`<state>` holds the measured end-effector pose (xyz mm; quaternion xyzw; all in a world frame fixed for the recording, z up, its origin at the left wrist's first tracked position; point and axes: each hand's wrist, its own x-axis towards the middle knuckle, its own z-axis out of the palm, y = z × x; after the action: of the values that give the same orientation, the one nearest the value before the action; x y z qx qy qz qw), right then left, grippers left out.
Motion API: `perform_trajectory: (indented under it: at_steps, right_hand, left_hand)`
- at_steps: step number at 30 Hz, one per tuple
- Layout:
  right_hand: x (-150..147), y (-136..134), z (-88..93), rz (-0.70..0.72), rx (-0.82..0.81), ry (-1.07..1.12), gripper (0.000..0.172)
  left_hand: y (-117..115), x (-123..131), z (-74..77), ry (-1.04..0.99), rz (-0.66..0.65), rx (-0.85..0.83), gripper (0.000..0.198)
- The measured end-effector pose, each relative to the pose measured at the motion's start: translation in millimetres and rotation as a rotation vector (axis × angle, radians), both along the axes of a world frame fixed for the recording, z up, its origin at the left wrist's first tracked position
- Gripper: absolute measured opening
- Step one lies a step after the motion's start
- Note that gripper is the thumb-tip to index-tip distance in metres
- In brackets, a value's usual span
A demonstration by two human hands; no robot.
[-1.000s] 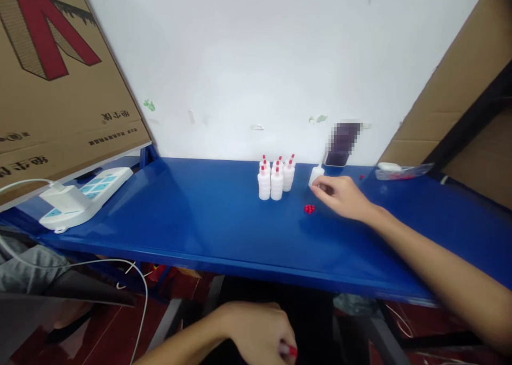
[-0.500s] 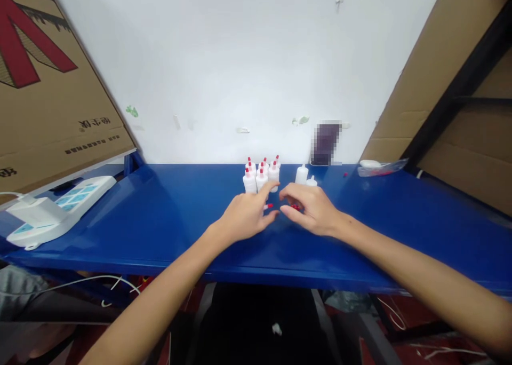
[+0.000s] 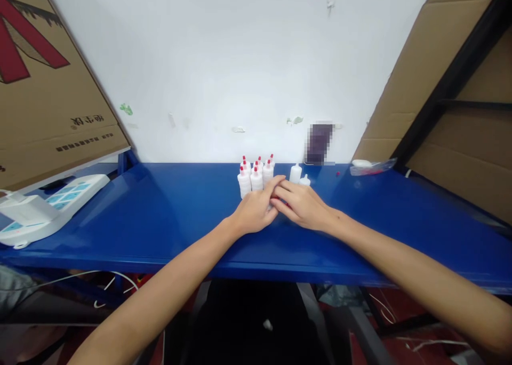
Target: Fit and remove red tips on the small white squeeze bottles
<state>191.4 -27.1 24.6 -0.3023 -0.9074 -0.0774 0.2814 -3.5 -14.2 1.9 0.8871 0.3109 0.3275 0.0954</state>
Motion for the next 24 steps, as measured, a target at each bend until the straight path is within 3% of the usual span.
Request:
perform_trajectory:
  at_steps: [3, 6, 11, 16, 20, 24]
  right_hand:
    - [3.8, 0.6, 4.1, -0.026, 0.083, -0.044, 0.034]
    - [7.8, 1.0, 7.6, 0.000, 0.045, -0.048, 0.034]
    - [9.3, -0.2, 9.3, 0.034, -0.054, -0.026, 0.032]
    - [6.6, 3.0, 7.5, 0.125, -0.331, 0.108, 0.034]
    - [15.4, 12.3, 12.3, -0.005, -0.432, 0.244, 0.042]
    - [30.6, 21.7, 17.0, -0.190, -0.393, -0.073, 0.030]
  left_hand:
    - [-3.2, 0.0, 5.6, -0.002, -0.035, -0.066, 0.072]
    - [-4.9, -0.9, 8.1, -0.020, -0.008, -0.108, 0.071]
    - [-2.3, -0.9, 4.7, -0.011, 0.044, -0.122, 0.023]
    - [-0.4, -6.4, 2.7, 0.028, -0.029, -0.044, 0.010]
    - [-2.3, -11.1, 5.1, 0.081, -0.062, 0.023, 0.010]
    - [-3.8, -12.3, 7.4, 0.112, -0.048, -0.017, 0.017]
